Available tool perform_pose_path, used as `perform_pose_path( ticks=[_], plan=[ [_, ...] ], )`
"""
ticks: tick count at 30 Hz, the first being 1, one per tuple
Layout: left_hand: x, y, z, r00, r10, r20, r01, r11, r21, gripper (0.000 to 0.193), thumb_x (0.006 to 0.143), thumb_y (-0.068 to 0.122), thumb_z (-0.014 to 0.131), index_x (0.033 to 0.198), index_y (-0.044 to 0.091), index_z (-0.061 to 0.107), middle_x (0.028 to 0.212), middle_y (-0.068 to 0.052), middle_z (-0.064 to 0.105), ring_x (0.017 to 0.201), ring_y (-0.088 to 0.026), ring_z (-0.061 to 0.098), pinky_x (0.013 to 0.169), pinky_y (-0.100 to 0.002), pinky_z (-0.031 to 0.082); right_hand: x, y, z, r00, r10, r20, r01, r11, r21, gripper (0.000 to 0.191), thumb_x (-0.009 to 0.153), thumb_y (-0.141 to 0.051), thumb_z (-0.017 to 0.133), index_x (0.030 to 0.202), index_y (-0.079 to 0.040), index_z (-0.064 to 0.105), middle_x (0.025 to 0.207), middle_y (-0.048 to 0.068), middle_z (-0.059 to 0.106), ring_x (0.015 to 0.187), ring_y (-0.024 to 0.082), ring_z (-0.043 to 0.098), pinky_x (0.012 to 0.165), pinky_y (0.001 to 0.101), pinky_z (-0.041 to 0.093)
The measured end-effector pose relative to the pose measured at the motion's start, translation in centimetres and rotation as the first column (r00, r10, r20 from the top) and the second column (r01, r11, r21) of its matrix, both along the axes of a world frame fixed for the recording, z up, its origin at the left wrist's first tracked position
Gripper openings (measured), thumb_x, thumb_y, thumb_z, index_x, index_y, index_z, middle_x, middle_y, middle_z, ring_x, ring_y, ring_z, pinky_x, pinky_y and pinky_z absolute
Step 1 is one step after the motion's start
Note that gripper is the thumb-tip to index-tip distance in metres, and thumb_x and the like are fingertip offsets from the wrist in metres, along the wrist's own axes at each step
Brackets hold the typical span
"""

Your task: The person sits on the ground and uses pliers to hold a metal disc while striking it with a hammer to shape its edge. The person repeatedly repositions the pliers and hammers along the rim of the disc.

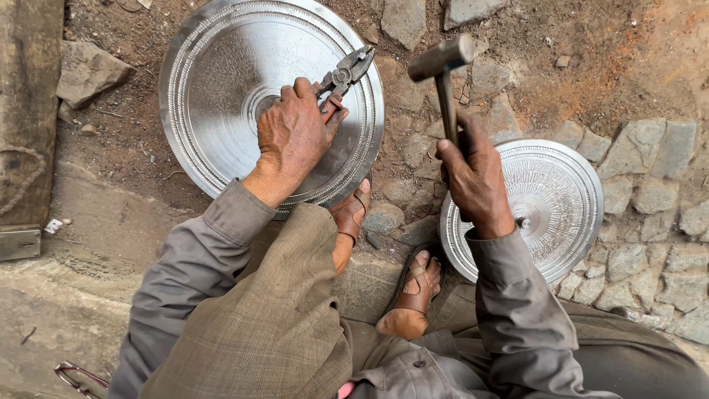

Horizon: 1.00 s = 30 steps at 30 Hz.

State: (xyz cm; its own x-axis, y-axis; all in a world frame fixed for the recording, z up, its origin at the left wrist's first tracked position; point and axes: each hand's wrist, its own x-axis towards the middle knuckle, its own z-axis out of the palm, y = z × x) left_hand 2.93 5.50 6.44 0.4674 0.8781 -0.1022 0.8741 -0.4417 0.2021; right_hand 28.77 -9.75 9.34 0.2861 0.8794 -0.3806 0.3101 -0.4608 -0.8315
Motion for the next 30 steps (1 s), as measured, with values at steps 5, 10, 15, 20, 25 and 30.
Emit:
perform_pose_path(
  ticks=[5,10,15,20,25,30],
  plan=[
    [0.3,-0.3,0.4,1.0,0.005,-0.016,-0.004,0.998,0.056,0.068,0.092,0.062,0.072,0.101,-0.003,0.053,0.088,-0.018,0.063,0.068,-0.027,0.072,0.05,-0.037,0.058,-0.3,0.2,1.6,0.938,0.039,0.343,-0.202,0.869,0.452,0.049,0.114,-0.008,0.06,0.158,-0.012,0.04,0.135,0.012,0.07,0.11,0.022,0.072,0.091,0.0353,0.058],
    [0.3,-0.3,-0.1,1.0,-0.001,-0.025,0.004,0.991,0.137,0.062,0.096,0.059,0.069,0.104,-0.001,0.054,0.089,-0.017,0.064,0.067,-0.027,0.072,0.048,-0.038,0.057,-1.6,3.6,11.1,0.946,0.192,0.259,-0.264,0.924,0.277,0.053,0.106,-0.002,0.061,0.157,-0.011,0.05,0.117,0.011,0.073,0.091,0.018,0.066,0.075,0.0321,0.055],
    [0.0,-0.3,-1.0,1.0,0.005,-0.003,-0.005,0.988,0.153,0.058,0.099,0.058,0.066,0.103,0.001,0.055,0.088,-0.017,0.064,0.069,-0.027,0.071,0.052,-0.038,0.057,-3.0,5.9,18.2,0.999,-0.034,0.016,0.01,0.635,0.773,0.036,0.129,-0.008,0.048,0.161,-0.019,0.036,0.084,0.009,0.063,0.058,0.013,0.045,0.055,0.026,0.036],
    [0.1,-0.4,-0.6,0.996,-0.026,-0.09,0.041,0.984,0.172,0.056,0.095,0.055,0.067,0.104,0.0,0.055,0.086,-0.015,0.063,0.066,-0.025,0.069,0.051,-0.036,0.057,-2.8,7.3,6.8,0.775,0.228,0.59,-0.571,0.653,0.498,0.056,0.115,-0.004,0.05,0.166,-0.02,0.032,0.124,0.018,0.072,0.083,0.008,0.062,0.077,0.0261,0.058],
    [-0.1,0.5,0.0,0.997,-0.047,0.054,0.042,0.996,0.081,0.062,0.098,0.056,0.071,0.102,-0.003,0.056,0.083,-0.019,0.062,0.061,-0.023,0.066,0.046,-0.037,0.055,0.0,3.3,-0.2,0.986,0.124,0.112,-0.146,0.963,0.225,0.056,0.112,-0.006,0.052,0.165,-0.016,0.038,0.084,0.002,0.058,0.067,0.007,0.049,0.054,0.0224,0.043],
    [-1.4,1.6,0.1,0.978,-0.014,0.206,0.027,0.998,-0.061,0.071,0.092,0.059,0.077,0.103,-0.009,0.059,0.08,-0.024,0.066,0.058,-0.031,0.069,0.047,-0.044,0.055,-1.4,-1.9,1.5,0.919,-0.182,-0.351,0.237,0.964,0.118,0.061,0.108,-0.009,0.051,0.165,-0.02,0.033,0.073,-0.005,0.049,0.056,0.003,0.042,0.046,0.0194,0.036]
  ],
)
